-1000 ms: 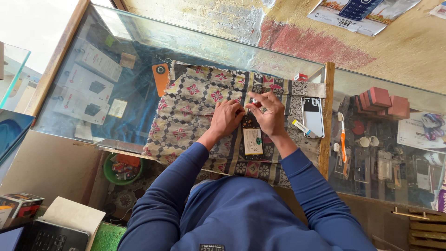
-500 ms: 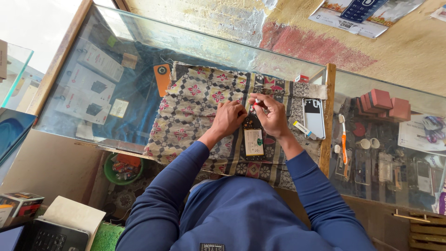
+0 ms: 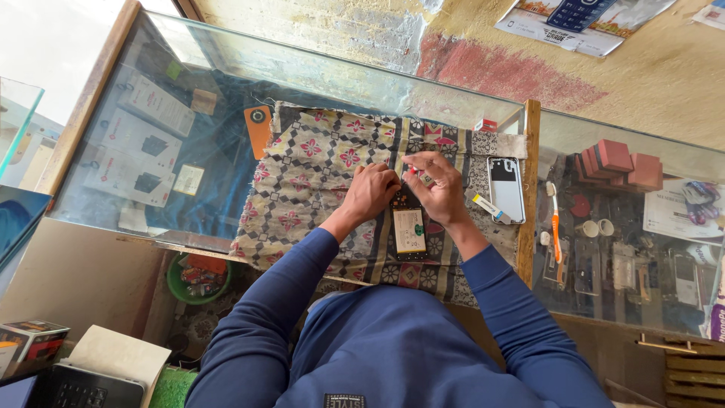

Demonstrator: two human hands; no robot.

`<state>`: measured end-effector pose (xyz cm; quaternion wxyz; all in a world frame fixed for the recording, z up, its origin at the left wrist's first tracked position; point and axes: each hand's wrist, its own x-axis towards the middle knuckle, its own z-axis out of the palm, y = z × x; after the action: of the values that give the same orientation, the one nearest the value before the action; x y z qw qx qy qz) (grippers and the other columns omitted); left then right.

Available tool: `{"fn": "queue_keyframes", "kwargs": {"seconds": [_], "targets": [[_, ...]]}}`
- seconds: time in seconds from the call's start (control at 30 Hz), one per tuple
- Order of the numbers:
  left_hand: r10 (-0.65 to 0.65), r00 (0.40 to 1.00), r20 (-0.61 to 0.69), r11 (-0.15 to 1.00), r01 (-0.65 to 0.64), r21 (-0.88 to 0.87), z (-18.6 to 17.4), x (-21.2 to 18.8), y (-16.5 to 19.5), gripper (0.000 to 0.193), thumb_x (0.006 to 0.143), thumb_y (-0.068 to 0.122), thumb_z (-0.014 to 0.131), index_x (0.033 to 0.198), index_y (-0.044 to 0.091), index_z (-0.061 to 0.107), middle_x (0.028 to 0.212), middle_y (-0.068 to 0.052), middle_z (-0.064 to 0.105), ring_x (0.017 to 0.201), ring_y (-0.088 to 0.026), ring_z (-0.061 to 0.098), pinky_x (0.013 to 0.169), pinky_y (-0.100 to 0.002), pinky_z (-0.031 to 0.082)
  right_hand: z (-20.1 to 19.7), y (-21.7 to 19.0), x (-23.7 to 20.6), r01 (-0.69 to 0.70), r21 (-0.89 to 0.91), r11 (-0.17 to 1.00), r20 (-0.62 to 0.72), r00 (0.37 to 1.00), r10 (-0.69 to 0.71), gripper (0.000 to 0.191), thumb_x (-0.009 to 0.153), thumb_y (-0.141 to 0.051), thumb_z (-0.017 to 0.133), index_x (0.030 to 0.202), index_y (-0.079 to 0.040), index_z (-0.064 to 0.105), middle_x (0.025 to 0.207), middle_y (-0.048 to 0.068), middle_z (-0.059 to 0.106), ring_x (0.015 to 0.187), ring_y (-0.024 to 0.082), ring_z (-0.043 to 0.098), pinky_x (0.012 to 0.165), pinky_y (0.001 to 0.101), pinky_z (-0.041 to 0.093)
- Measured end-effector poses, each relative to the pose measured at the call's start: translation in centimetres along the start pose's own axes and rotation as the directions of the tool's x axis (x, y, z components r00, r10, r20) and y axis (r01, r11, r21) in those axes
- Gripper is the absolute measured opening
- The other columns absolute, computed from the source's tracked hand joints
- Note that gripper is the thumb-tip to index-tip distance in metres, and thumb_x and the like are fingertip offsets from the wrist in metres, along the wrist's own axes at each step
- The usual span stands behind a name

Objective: The person uses a small screwdriver to remove screws from a disassembled mobile phone placed on a patterned cloth on a glass counter. They remove several screws and set them aside, then continue to unscrew additional fasteners from the phone's internal frame.

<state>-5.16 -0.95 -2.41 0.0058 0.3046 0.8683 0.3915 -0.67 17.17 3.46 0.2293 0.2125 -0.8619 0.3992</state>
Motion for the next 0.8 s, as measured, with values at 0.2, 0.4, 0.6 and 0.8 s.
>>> {"fn": "queue_keyframes", "kwargs": {"seconds": [0.2, 0.4, 0.6, 0.8], "targets": [[0.070, 0.996, 0.058, 0.997, -0.071, 0.015, -0.5, 0.7, 0.1, 0.012, 0.089, 0.020, 0.068, 0.088, 0.009, 0.072, 0.090, -0.007, 0.065, 0.096, -0.029, 0.062, 0.086, -0.044, 0.042, 0.0, 0.3, -0.6, -0.215, 0.183, 0.959, -0.017, 0.975, 0.222, 0.029, 0.101, 0.002, 0.065, 0.128, -0.006, 0.067, 0.114, 0.011, 0.073, 0.105, 0.020, 0.075, 0.085, 0.0278, 0.064], [0.053, 0.955, 0.291, 0.972, -0.116, 0.204, -0.6, 2.8, 0.4, 0.021, 0.099, 0.018, 0.059, 0.085, 0.004, 0.067, 0.094, -0.009, 0.065, 0.087, -0.026, 0.065, 0.084, -0.043, 0.047, -1.2, 2.2, -0.1, -0.142, 0.223, 0.964, -0.100, 0.981, 0.167, 0.027, 0.106, -0.001, 0.060, 0.133, -0.005, 0.064, 0.109, 0.009, 0.071, 0.095, 0.017, 0.075, 0.077, 0.0291, 0.067], [0.228, 0.923, 0.311, 0.924, -0.306, 0.229, -0.7, 3.9, 0.5, 0.020, 0.095, 0.011, 0.056, 0.081, 0.005, 0.069, 0.083, -0.011, 0.068, 0.075, -0.026, 0.066, 0.080, -0.044, 0.050, -3.7, 2.2, 0.2, -0.299, 0.030, 0.954, 0.050, 0.953, 0.297, 0.033, 0.104, -0.004, 0.053, 0.134, -0.007, 0.065, 0.099, 0.009, 0.066, 0.074, 0.011, 0.063, 0.062, 0.0232, 0.058], [0.304, 0.867, 0.395, 0.843, -0.438, 0.313, -0.2, 5.0, 0.8, 0.017, 0.093, 0.015, 0.063, 0.082, 0.004, 0.068, 0.080, -0.013, 0.067, 0.066, -0.027, 0.067, 0.070, -0.044, 0.053, -3.2, 1.9, -0.2, -0.541, -0.415, 0.732, 0.389, 0.621, 0.680, 0.028, 0.102, -0.013, 0.059, 0.128, -0.013, 0.068, 0.126, 0.000, 0.069, 0.058, 0.026, 0.054, 0.051, 0.0408, 0.049]]}}
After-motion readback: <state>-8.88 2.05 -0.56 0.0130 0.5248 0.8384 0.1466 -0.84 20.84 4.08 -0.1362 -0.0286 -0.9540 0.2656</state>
